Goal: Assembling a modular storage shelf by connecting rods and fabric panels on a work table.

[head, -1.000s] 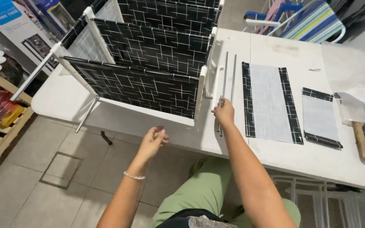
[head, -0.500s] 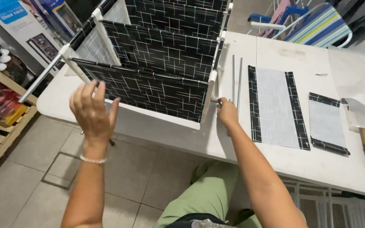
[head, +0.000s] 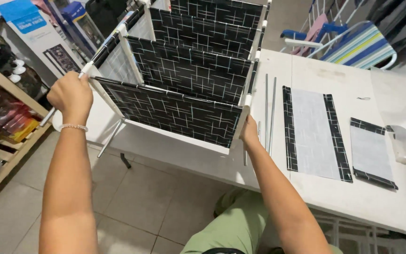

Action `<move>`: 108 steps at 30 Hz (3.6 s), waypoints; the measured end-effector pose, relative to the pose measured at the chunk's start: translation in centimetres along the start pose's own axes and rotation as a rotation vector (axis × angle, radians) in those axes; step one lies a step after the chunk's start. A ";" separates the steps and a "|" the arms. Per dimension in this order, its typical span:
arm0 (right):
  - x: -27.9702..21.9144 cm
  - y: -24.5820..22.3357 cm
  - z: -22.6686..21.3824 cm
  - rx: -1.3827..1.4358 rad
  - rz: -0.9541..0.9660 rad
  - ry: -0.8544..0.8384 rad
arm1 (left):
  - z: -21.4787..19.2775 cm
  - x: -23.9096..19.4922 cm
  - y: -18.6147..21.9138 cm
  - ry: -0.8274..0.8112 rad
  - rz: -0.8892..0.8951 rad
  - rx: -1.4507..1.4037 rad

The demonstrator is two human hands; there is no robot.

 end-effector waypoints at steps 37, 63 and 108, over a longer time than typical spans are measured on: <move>9.6 2.9 -7.1 -0.367 -0.045 0.091 | -2.6 -11.4 -9.5 -0.280 -0.360 -1.000; 3.7 8.3 -8.4 -0.157 -0.639 -0.073 | -8.9 -27.3 -3.5 -0.122 -0.493 -1.302; -17.3 -6.9 29.4 0.386 0.074 -1.103 | 2.5 -7.7 3.0 -0.131 -0.288 -0.459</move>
Point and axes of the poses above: each hand's wrist, its own x-axis towards the middle knuckle, its own z-axis out of the palm, y = z × x, the point moved 6 cm from there along x, towards the middle knuckle, and after that the axes turned 12 degrees about -x, right-handed, at the moved point
